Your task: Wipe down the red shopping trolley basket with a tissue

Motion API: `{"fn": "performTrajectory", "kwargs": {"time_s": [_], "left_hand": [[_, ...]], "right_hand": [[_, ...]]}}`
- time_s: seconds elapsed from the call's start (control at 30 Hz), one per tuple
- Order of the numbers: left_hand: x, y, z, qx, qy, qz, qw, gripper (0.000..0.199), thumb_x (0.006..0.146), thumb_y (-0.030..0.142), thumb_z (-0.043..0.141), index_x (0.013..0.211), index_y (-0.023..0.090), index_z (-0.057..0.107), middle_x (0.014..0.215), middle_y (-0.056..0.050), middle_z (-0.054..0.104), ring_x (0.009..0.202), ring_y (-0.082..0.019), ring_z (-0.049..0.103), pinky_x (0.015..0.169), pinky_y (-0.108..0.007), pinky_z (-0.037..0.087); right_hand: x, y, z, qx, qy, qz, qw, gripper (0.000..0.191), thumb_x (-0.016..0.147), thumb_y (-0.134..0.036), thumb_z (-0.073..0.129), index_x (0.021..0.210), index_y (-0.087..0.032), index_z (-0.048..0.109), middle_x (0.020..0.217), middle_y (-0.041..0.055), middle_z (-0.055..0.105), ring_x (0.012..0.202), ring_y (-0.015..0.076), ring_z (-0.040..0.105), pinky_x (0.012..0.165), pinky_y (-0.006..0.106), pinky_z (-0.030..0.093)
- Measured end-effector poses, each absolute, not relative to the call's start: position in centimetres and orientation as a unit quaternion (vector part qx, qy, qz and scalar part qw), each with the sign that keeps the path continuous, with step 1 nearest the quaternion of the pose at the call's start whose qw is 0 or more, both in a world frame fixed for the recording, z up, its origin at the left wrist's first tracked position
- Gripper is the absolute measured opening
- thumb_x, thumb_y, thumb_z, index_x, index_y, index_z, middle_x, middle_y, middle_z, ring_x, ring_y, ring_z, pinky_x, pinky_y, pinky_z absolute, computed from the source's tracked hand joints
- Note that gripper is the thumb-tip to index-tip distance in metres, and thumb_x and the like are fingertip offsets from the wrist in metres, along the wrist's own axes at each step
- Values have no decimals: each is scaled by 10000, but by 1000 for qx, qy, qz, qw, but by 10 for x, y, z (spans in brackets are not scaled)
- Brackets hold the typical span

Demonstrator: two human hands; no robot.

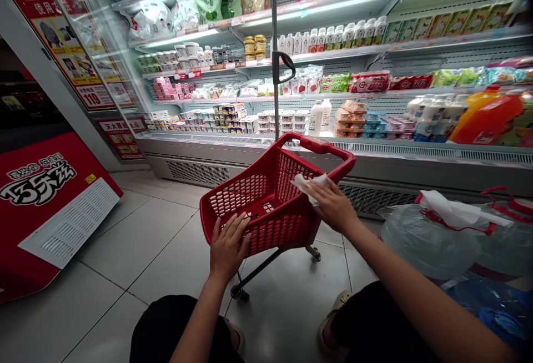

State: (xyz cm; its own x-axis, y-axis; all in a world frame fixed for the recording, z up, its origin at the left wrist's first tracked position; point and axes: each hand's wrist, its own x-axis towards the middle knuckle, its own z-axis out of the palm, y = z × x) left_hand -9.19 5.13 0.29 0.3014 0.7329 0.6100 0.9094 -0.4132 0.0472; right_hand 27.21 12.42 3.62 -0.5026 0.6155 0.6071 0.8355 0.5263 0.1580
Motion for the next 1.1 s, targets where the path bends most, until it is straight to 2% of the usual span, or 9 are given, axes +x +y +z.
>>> {"fn": "performTrajectory", "kwargs": {"time_s": [0.1,0.23,0.33,0.43,0.53,0.63,0.87,0.97,1.1], "left_hand": [[-91,50,3,-792,-519,-286,149,463,1060,374,465,1521,364,501,1531,8,582,1433,-273,535,1301,-600,217],[-82,48,3,-782,-530,-294,147,421,1057,396,480,1468,348,551,1513,-3,602,1422,-273,547,1293,-595,234],[-76,49,2,-773,-537,-299,155,384,1054,403,492,1417,325,589,1513,-14,603,1416,-273,552,1278,-582,268],[-78,50,-1,-772,-536,-295,169,378,1056,396,492,1412,313,590,1526,-24,591,1418,-276,548,1261,-575,299],[-89,51,-3,-778,-532,-286,174,401,1057,390,491,1445,323,566,1545,-18,572,1415,-270,551,1229,-537,366],[-99,52,-3,-781,-531,-283,169,425,1056,398,492,1472,333,544,1551,-9,565,1410,-263,557,1200,-503,415],[-98,54,0,-784,-524,-299,145,396,1051,385,487,1431,329,584,1474,4,638,1340,-239,620,1204,-485,421],[-91,54,1,-781,-525,-307,141,395,1044,378,490,1424,335,590,1483,7,629,1353,-243,611,1219,-499,404],[-79,51,1,-779,-527,-309,144,407,1038,383,502,1433,319,578,1519,-6,597,1395,-251,575,1237,-505,384]], "right_hand": [[286,128,40,-484,-798,-246,262,696,1012,-233,440,1677,-225,233,1623,79,469,1494,257,446,1313,530,155],[255,118,28,-508,-777,-233,290,678,1020,-242,428,1672,-188,253,1598,97,502,1520,275,402,1302,534,189],[212,102,13,-470,-813,-195,283,651,1028,-257,431,1658,-168,293,1591,106,512,1520,273,399,1304,530,197],[187,90,4,-409,-855,-172,269,636,1042,-287,446,1649,-158,309,1639,95,446,1546,250,353,1305,489,220],[202,91,10,-367,-880,-175,243,619,1054,-282,444,1651,-196,303,1642,65,443,1532,219,381,1319,479,177],[247,103,27,-383,-870,-205,234,636,1049,-265,445,1662,-235,275,1628,61,461,1503,223,432,1323,502,143],[315,128,47,-516,-764,-264,283,660,1038,-280,418,1672,-202,250,1609,111,482,1487,272,457,1288,542,225],[294,128,37,-522,-760,-252,295,696,1017,-259,424,1680,-198,222,1623,93,466,1511,279,418,1282,528,249],[231,113,18,-490,-797,-201,289,672,1010,-242,427,1665,-186,283,1586,102,516,1498,275,437,1296,531,215]]}}
